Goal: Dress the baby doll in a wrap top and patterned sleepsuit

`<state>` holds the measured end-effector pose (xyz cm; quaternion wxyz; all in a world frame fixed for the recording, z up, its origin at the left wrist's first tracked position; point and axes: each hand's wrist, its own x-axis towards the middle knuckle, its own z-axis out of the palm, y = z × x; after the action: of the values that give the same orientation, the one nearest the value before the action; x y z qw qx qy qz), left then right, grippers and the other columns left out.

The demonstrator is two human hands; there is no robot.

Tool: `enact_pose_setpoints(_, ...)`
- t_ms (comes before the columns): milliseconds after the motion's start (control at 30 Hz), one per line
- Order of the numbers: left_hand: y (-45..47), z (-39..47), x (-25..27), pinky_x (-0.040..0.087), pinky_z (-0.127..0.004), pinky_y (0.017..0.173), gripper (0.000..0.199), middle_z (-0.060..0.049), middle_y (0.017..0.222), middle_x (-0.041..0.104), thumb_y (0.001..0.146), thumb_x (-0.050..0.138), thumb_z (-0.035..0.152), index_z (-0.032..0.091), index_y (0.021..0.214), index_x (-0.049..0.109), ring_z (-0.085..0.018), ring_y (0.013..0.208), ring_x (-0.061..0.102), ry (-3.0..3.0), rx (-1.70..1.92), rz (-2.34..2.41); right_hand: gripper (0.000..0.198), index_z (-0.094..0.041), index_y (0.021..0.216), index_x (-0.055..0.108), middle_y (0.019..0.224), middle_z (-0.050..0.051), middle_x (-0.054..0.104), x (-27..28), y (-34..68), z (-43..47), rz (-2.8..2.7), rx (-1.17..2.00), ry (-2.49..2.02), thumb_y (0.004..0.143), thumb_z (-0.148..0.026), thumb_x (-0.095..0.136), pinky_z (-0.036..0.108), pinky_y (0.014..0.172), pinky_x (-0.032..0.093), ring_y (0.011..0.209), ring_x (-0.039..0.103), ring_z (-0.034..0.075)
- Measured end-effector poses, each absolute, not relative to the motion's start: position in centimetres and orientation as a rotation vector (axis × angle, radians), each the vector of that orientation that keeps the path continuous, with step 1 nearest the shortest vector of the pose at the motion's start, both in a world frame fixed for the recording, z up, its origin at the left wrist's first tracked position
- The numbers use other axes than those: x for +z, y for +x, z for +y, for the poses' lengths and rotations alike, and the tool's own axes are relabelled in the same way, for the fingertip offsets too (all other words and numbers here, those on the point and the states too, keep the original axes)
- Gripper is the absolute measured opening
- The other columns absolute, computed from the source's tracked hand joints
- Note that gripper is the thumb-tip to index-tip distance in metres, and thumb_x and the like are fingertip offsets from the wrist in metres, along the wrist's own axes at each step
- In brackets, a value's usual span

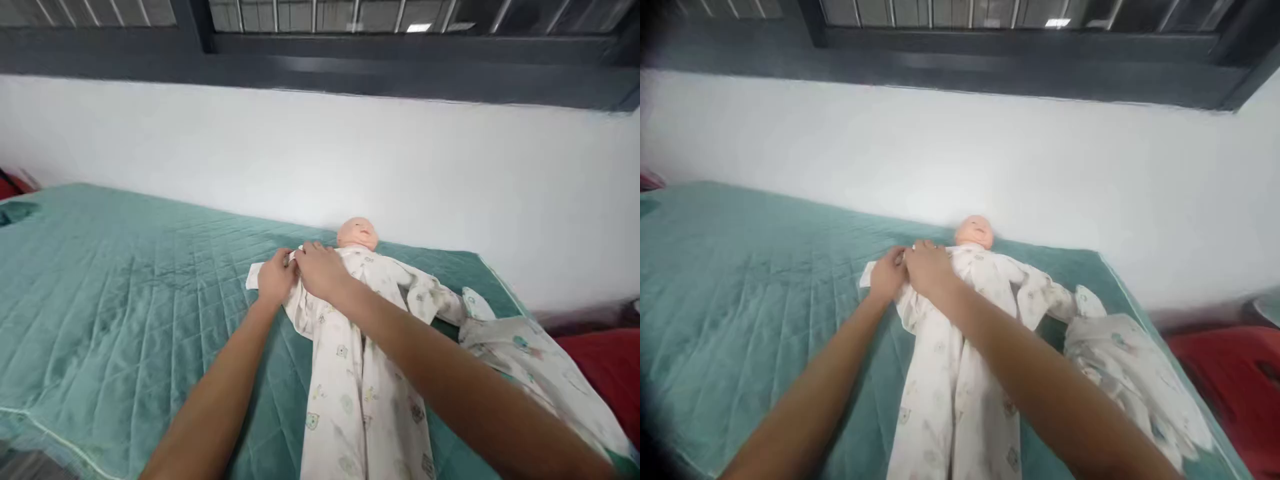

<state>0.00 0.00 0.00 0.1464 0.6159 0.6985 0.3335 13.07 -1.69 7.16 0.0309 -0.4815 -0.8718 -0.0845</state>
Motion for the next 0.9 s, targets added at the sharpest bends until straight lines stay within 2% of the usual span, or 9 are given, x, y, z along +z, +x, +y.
enact_pose_setpoints(267, 0.3, 0.3, 0.3, 0.049, -0.030, 0.085, 0.034, -0.004, 0.115, 0.075, 0.095, 0.049, 0.032, 0.029, 0.126, 0.062, -0.025, 0.103, 0.070, 1.849, 0.945, 2.011, 0.037, -0.011, 0.129, 0.056, 0.132, 0.020, 0.058, 6.8, 12.2, 1.0, -2.850, -0.183, -1.503, 0.096, -0.015, 0.039, 0.047, 0.093, 0.049, 0.122, 0.054, 0.032)
enact_pose_setpoints(433, 0.3, -0.2, 0.4, 0.048, -0.030, 0.079, 0.035, -0.002, 0.109, 0.076, 0.095, 0.048, 0.027, 0.033, 0.127, 0.062, -0.024, 0.098, 0.071, 1.922, 0.963, 1.975, 0.036, -0.009, 0.126, 0.059, 0.122, 0.020, 0.067, 6.7, 11.5, 2.1, -2.907, -0.087, -1.572, 0.091, -0.015, 0.050, 0.045, 0.091, 0.050, 0.111, 0.064, 0.031)
enact_pose_setpoints(600, 0.5, -0.4, 0.3, 0.048, -0.031, 0.077, 0.038, -0.005, 0.110, 0.075, 0.097, 0.044, 0.027, 0.030, 0.132, 0.059, -0.025, 0.098, 0.070, 2.034, 0.935, 2.001, 0.037, -0.012, 0.125, 0.060, 0.118, 0.017, 0.070, 7.5, 11.9, 2.2, -2.937, 0.014, -1.628, 0.090, -0.023, 0.056, 0.041, 0.086, 0.052, 0.104, 0.068, 0.030)
enact_pose_setpoints(767, 0.3, -1.2, 0.3, 0.048, -0.030, 0.082, 0.040, -0.005, 0.119, 0.071, 0.099, 0.040, 0.023, 0.029, 0.135, 0.057, -0.023, 0.104, 0.067, 2.103, 0.985, 2.035, 0.039, -0.022, 0.127, 0.062, 0.123, 0.012, 0.069, 8.9, 13.0, 1.8, -2.972, 0.003, -1.579, 0.090, -0.034, 0.061, 0.041, 0.088, 0.049, 0.111, 0.065, 0.031)
enact_pose_setpoints(900, -0.3, -1.9, 0.1, 0.048, -0.029, 0.083, 0.048, -0.005, 0.118, 0.069, 0.095, 0.040, 0.013, 0.031, 0.135, 0.058, -0.021, 0.104, 0.066, 2.128, 0.960, 2.057, 0.034, -0.030, 0.126, 0.063, 0.119, 0.009, 0.070, 10.4, 14.3, 1.0, -2.986, -0.039, -1.569, 0.093, -0.037, 0.057, 0.038, 0.084, 0.047, 0.109, 0.064, 0.030)
